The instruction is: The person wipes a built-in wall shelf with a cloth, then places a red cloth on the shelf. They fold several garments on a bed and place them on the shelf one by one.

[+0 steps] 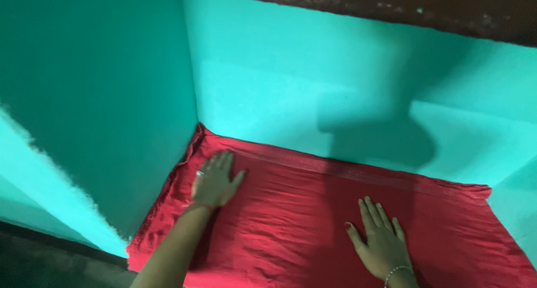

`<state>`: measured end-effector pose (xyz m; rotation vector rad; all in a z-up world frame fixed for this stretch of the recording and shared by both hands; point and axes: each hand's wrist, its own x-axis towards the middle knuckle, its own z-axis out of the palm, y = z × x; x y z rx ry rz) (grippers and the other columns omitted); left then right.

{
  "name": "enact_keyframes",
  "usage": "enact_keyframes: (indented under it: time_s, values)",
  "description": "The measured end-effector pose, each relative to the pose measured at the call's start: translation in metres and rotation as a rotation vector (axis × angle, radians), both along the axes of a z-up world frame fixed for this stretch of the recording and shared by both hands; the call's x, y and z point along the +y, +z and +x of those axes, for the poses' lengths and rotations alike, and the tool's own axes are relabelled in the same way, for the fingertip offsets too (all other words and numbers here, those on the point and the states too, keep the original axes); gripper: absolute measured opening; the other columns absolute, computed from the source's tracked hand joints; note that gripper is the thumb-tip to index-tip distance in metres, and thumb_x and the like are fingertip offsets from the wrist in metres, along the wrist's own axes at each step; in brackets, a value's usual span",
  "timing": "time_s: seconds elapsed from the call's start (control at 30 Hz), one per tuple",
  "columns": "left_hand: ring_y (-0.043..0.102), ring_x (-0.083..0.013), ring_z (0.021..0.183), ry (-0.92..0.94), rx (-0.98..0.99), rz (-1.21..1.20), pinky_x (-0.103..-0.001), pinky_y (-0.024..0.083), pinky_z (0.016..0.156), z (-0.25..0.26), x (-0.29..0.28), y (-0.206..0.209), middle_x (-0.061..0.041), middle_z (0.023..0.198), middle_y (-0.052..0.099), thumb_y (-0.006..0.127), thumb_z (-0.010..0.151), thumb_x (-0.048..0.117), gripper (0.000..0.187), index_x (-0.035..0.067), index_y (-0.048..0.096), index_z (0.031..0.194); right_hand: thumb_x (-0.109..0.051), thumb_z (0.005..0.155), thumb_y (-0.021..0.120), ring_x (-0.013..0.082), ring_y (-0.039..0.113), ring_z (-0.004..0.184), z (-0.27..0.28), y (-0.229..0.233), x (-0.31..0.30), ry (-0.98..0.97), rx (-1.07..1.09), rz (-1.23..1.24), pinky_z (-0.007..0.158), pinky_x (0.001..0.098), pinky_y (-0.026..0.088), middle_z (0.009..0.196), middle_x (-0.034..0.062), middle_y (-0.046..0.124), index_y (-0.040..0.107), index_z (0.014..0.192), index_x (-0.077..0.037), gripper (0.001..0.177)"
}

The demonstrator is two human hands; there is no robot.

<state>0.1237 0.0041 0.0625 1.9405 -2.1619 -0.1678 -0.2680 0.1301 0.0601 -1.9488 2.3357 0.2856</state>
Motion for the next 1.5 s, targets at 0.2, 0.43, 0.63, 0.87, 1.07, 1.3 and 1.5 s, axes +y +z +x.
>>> enact_keyframes:
  time_s: [0.2, 0.43, 0.63, 0.87, 1.07, 1.3, 1.5]
  values:
    - [0.023, -0.0254, 0.154, 0.210, 0.017, 0.084, -0.048, 0.023, 0.123, 0.033, -0.026, 0.003, -0.004, 0.169, 0.021, 0.036, 0.094, 0.066, 0.085, 0.014, 0.024, 0.160, -0.068, 0.095, 0.032, 0.0145, 0.005, 0.155, -0.002, -0.005, 0.003, 0.042, -0.009, -0.114, 0.124, 0.0484, 0.008, 0.170, -0.0081, 0.005, 0.008, 0.162, -0.027, 0.082]
    - [0.027, -0.0343, 0.150, -0.086, 0.013, -0.209, -0.050, 0.022, 0.120, -0.033, 0.067, -0.029, -0.021, 0.162, 0.028, 0.035, 0.102, 0.059, 0.081, -0.003, 0.029, 0.154, -0.069, 0.095, 0.029, 0.0134, 0.004, 0.156, -0.001, -0.003, 0.002, 0.007, -0.016, -0.051, 0.125, 0.0480, 0.007, 0.171, -0.0098, 0.002, 0.007, 0.162, -0.029, 0.081]
    - [0.045, -0.0329, 0.137, 0.067, -0.045, -0.281, -0.047, 0.034, 0.114, 0.037, 0.108, -0.004, -0.016, 0.152, 0.046, 0.045, 0.095, 0.058, 0.076, 0.003, 0.042, 0.148, -0.069, 0.095, 0.031, 0.0140, 0.004, 0.156, -0.003, -0.005, 0.005, 0.029, -0.034, -0.101, 0.125, 0.0487, 0.007, 0.171, -0.0084, 0.003, 0.008, 0.162, -0.028, 0.082]
    - [0.049, -0.0335, 0.134, -0.010, -0.149, -0.437, -0.051, 0.037, 0.109, -0.025, 0.153, -0.015, -0.017, 0.147, 0.052, 0.050, 0.097, 0.049, 0.068, 0.001, 0.048, 0.146, -0.067, 0.095, 0.031, 0.0136, 0.007, 0.157, -0.005, -0.010, 0.006, 0.044, -0.037, -0.140, 0.126, 0.0482, 0.009, 0.171, -0.0083, 0.006, 0.010, 0.163, -0.028, 0.081]
    - [0.038, -0.0305, 0.144, -0.130, 0.157, -0.304, -0.054, 0.024, 0.117, -0.042, 0.190, 0.013, -0.011, 0.154, 0.046, 0.055, 0.093, 0.051, 0.069, 0.007, 0.050, 0.146, -0.071, 0.095, 0.023, 0.0138, 0.003, 0.157, -0.018, -0.016, 0.014, 0.005, -0.087, -0.086, 0.127, 0.0513, 0.005, 0.172, -0.0099, 0.002, 0.009, 0.162, -0.036, 0.076]
    - [0.034, -0.0309, 0.146, -0.120, 0.161, -0.245, -0.056, 0.021, 0.118, -0.040, 0.193, 0.022, -0.010, 0.156, 0.043, 0.056, 0.091, 0.052, 0.071, 0.010, 0.048, 0.147, -0.080, 0.089, 0.025, 0.0191, 0.004, 0.157, -0.113, -0.027, 0.088, -0.211, 0.021, -0.080, 0.122, 0.0617, 0.007, 0.172, -0.0080, -0.002, 0.005, 0.161, -0.047, 0.081]
    - [0.029, -0.0298, 0.149, -0.109, 0.106, -0.190, -0.055, 0.017, 0.121, -0.039, 0.196, 0.029, -0.008, 0.160, 0.038, 0.051, 0.092, 0.057, 0.077, 0.009, 0.041, 0.152, -0.082, 0.086, 0.023, 0.0245, 0.007, 0.158, -0.193, -0.046, 0.149, -0.530, 0.044, -0.075, 0.123, 0.0617, 0.011, 0.172, -0.0085, 0.000, 0.002, 0.162, -0.048, 0.085]
